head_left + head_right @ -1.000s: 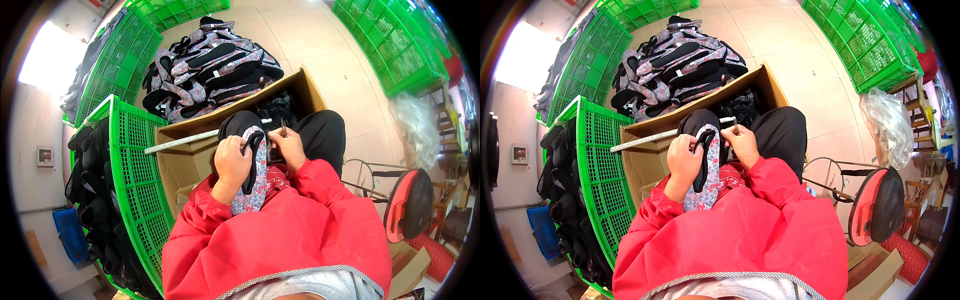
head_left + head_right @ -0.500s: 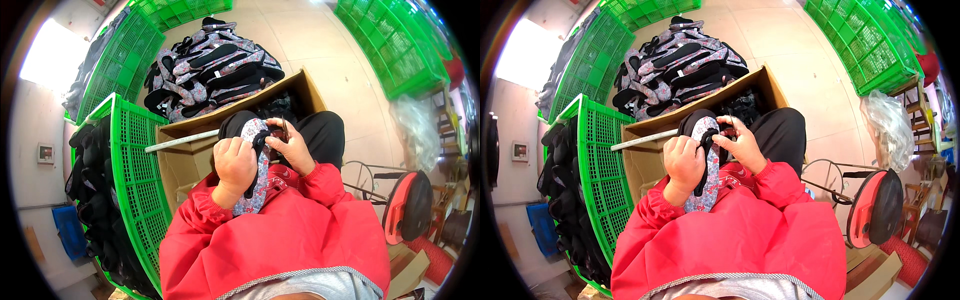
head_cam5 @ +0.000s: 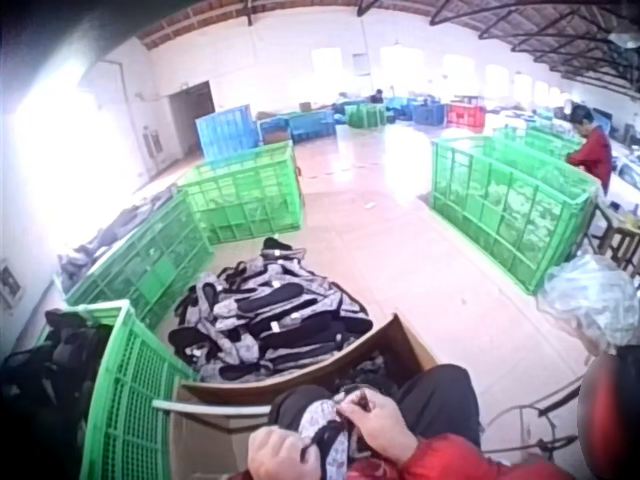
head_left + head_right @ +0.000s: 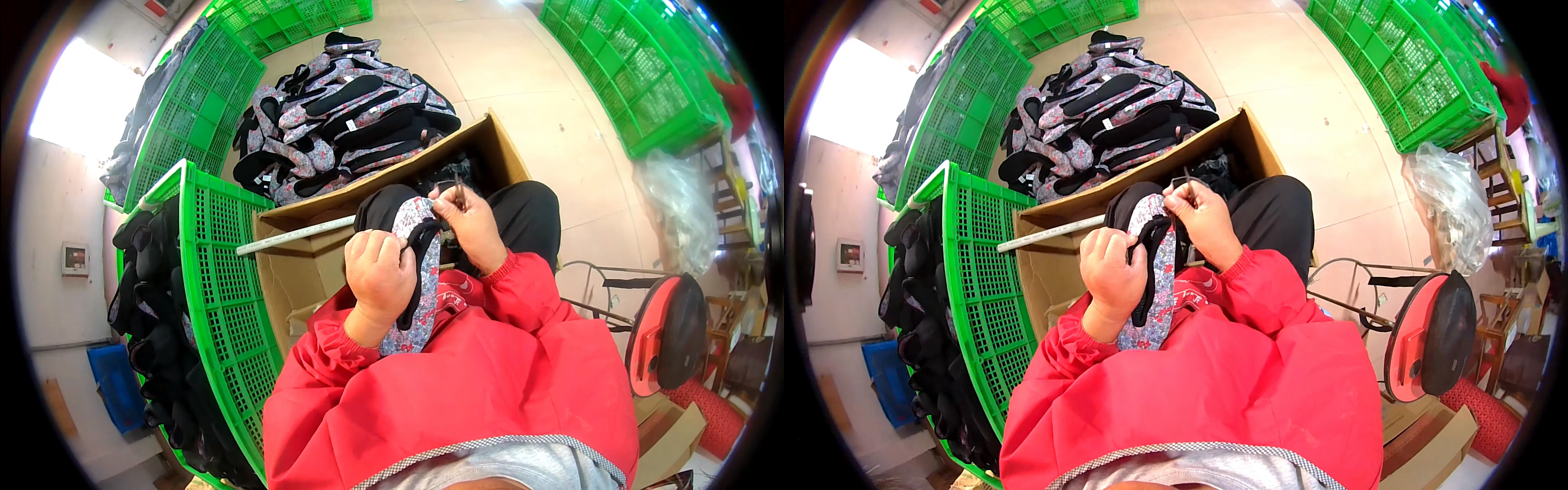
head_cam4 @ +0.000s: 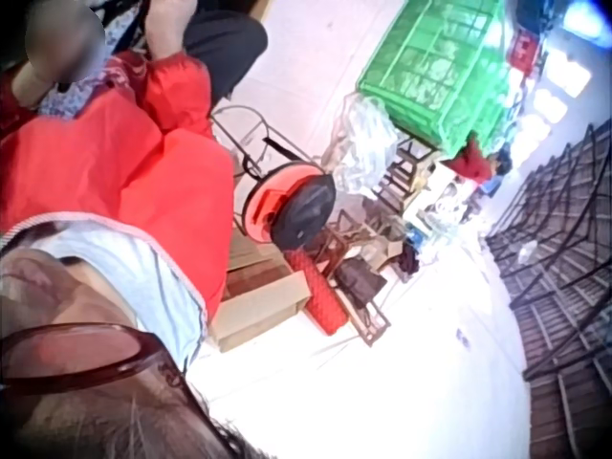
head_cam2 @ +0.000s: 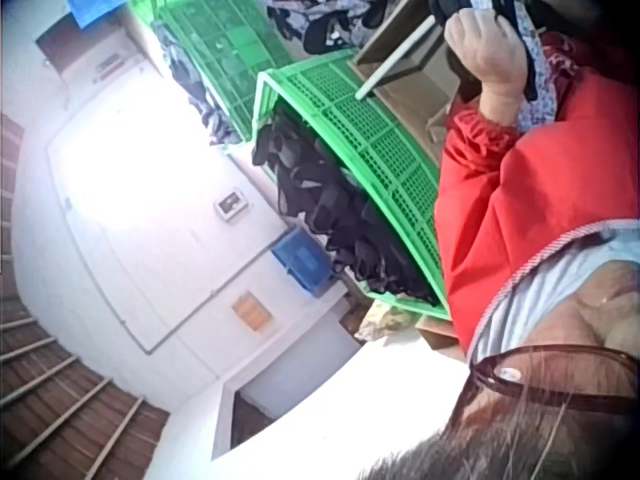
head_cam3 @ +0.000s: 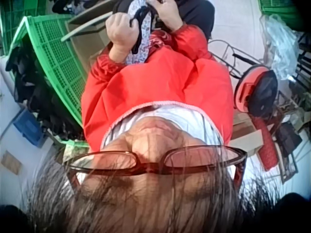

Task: The person sits on the floor and uses small scissors to trim loose threads and excess fabric from the edges of patterned slippers. They pick up slippers from a cardboard box, trim them, and place the finished items into a green plastic crate.

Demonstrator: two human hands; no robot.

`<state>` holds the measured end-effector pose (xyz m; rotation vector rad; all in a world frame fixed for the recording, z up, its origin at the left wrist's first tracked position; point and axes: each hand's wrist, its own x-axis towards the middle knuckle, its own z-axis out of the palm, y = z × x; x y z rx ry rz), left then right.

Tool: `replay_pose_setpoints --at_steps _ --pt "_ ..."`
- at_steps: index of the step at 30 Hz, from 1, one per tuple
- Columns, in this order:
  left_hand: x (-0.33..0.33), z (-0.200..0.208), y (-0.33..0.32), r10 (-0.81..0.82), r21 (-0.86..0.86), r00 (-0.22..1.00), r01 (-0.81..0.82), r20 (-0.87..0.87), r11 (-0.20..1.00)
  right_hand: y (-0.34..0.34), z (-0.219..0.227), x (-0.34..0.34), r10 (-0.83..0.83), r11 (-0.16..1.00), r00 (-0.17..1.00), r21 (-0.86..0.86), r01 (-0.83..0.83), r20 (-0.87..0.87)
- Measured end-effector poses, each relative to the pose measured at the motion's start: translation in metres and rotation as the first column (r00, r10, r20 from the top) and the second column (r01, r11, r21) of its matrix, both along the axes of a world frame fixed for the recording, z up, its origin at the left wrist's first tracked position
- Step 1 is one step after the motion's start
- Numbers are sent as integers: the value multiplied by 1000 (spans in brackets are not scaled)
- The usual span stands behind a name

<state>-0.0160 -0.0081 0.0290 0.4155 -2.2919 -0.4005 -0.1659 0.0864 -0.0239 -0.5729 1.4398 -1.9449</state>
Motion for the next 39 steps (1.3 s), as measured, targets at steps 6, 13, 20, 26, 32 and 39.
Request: replay_pose_setpoints --at_steps 6,13,20,26,32,39 --pt "5 -21 -13 54 329 995 -23 -87 944 13 -7 -29 -264 957 957 159 244 120" --pt "3 -30 -24 115 344 992 -91 -51 935 25 -21 -34 -60 962 998 264 65 -26" --pt "-21 -14 -18 127 38 989 -130 69 991 -20 12 9 133 939 914 343 7 -384" --pt "-28 -13 -17 124 197 983 -96 -136 976 -32 6 -4 32 955 923 283 85 -384" --pt "-14 -15 -22 143 213 958 -90 -250 973 -21 29 -6 156 976 944 195 -101 -290" --pt "-20 4 -50 2 445 998 29 -69 895 -14 42 6 243 970 960 27 -242 -137"
